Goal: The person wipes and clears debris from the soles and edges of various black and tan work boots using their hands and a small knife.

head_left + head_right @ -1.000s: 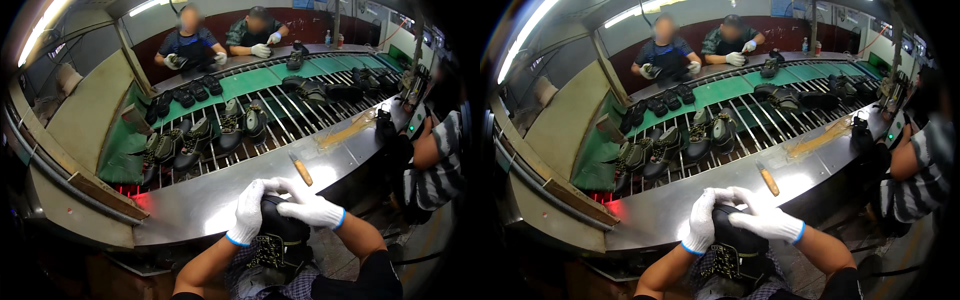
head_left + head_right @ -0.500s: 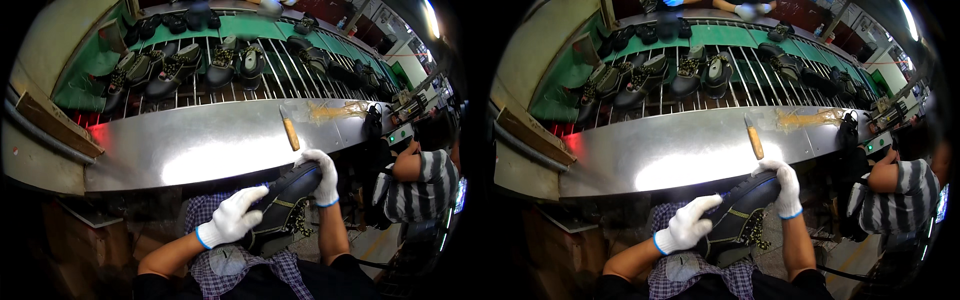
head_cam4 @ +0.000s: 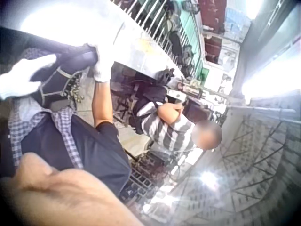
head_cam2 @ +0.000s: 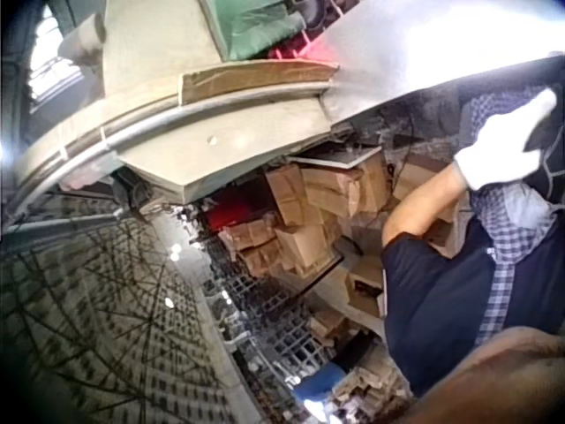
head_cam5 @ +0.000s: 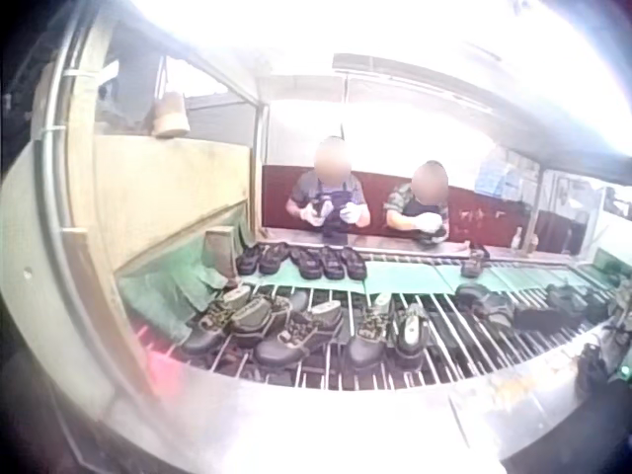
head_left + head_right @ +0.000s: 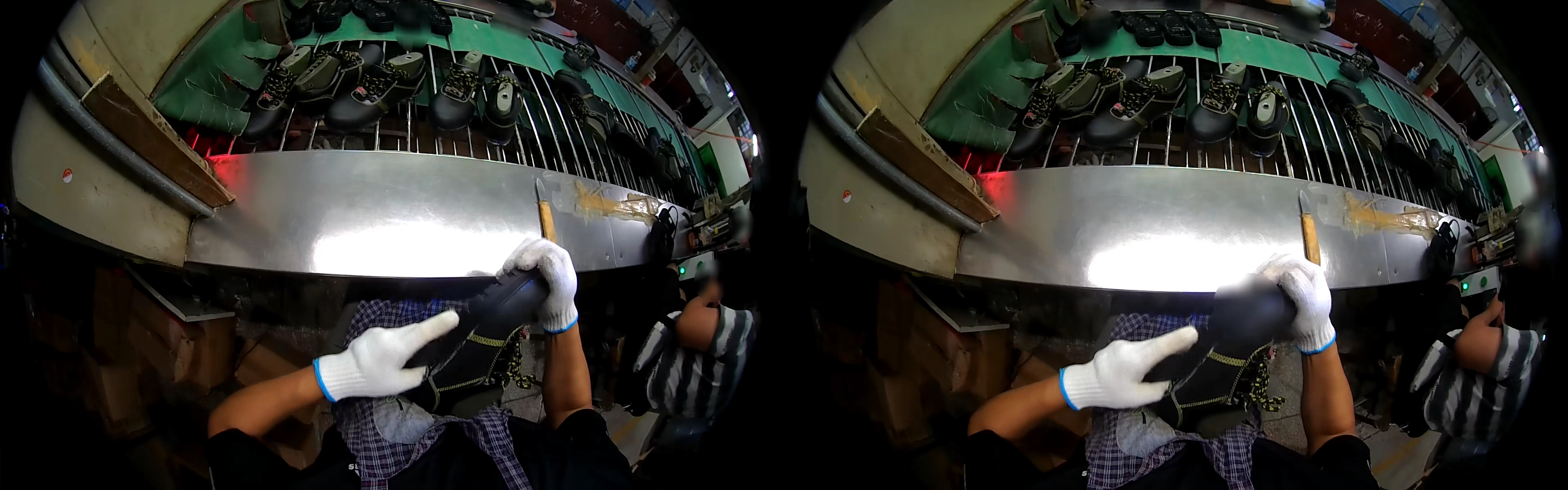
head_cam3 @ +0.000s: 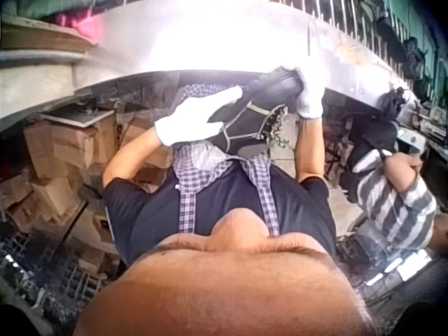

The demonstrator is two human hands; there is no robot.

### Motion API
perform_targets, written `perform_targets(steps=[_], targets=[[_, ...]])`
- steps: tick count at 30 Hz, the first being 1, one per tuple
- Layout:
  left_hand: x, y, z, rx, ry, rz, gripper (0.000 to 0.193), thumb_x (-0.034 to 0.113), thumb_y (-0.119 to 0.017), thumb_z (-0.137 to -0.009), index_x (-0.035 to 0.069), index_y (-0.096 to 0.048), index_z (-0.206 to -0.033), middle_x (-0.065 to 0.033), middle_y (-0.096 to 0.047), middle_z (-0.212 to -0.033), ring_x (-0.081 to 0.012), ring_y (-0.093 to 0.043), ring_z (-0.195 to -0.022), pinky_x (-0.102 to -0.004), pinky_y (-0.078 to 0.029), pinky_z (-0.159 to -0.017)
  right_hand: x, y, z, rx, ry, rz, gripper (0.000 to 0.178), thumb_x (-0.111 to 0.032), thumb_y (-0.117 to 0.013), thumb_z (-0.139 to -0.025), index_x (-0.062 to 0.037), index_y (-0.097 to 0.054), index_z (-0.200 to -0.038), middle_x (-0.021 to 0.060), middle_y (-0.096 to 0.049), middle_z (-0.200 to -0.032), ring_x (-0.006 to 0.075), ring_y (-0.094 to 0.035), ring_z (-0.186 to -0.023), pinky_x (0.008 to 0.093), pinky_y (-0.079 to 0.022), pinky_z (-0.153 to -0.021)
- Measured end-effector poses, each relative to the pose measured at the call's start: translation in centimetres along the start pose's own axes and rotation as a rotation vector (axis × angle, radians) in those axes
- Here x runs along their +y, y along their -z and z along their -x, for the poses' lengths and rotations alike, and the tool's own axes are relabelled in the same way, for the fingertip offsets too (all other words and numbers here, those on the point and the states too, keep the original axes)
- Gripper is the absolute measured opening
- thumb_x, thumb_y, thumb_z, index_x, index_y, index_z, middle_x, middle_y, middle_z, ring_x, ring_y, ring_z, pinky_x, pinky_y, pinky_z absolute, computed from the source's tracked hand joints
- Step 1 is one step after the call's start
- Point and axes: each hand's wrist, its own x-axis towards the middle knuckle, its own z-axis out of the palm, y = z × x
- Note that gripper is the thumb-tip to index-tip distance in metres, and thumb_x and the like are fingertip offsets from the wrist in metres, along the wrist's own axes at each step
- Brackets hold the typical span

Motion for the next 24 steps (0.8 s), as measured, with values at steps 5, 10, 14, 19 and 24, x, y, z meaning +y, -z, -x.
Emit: perform_targets(steps=[5,10,14,19,24], targets=[[1.7,0.6,-0.1,0.013,-0.108,-0.106,0.085,0.01,-0.069,-0.086,0.013,-0.041,-0.166,-0.0175,-0.068,-0.144,-0.0298,-0.08,-0.093,-0.0339,-0.067,-0.074,-1.7,-0.9,0.3,-0.009,0.026,-0.117,0.04,-0.034,-0.056,-0.107,0.0021,-0.065,-0.09,0.0229,-0.068,-0.091,0.0316,-0.07,-0.079,0.0419,-0.061,-0.074],[2.6,1.7,-1.2,-0.146,-0.06,-0.257,0.076,0.004,-0.073,-0.082,0.006,-0.053,-0.156,-0.0179,-0.065,-0.148,-0.0307,-0.077,-0.111,-0.0336,-0.067,-0.085,-3.5,-0.5,-0.1,-0.041,0.098,0.0,0.044,-0.037,-0.053,-0.109,0.0019,-0.065,-0.092,0.0227,-0.068,-0.09,0.0309,-0.07,-0.079,0.0419,-0.061,-0.074],[2.4,1.8,-1.3,-0.292,0.094,-0.235,0.073,0.006,-0.072,-0.084,0.016,-0.058,-0.154,-0.0138,-0.065,-0.15,-0.0281,-0.076,-0.114,-0.033,-0.067,-0.086,-2.6,-0.7,1.0,-0.022,0.096,-0.016,0.049,-0.042,-0.052,-0.11,0.0016,-0.065,-0.093,0.0216,-0.068,-0.09,0.0296,-0.07,-0.078,0.0414,-0.06,-0.074],[0.7,1.4,-0.7,-0.221,0.001,-0.117,0.07,0.009,-0.073,-0.085,0.019,-0.06,-0.153,-0.012,-0.065,-0.15,-0.0263,-0.077,-0.114,-0.0303,-0.066,-0.085,-1.7,-0.4,1.9,0.005,0.005,-0.014,0.053,-0.05,-0.056,-0.108,0.001,-0.064,-0.097,0.0187,-0.067,-0.093,0.0292,-0.07,-0.087,0.0424,-0.059,-0.083],[1.6,1.3,-0.9,-0.217,0.051,-0.152,0.068,0.01,-0.072,-0.085,0.015,-0.06,-0.152,-0.0163,-0.064,-0.151,-0.027,-0.077,-0.111,-0.0317,-0.066,-0.085,-0.4,-0.5,3.0,0.127,-0.035,-0.052,0.041,-0.033,-0.06,-0.099,0.0054,-0.067,-0.109,0.0187,-0.07,-0.103,0.0261,-0.07,-0.095,0.0399,-0.057,-0.089]])
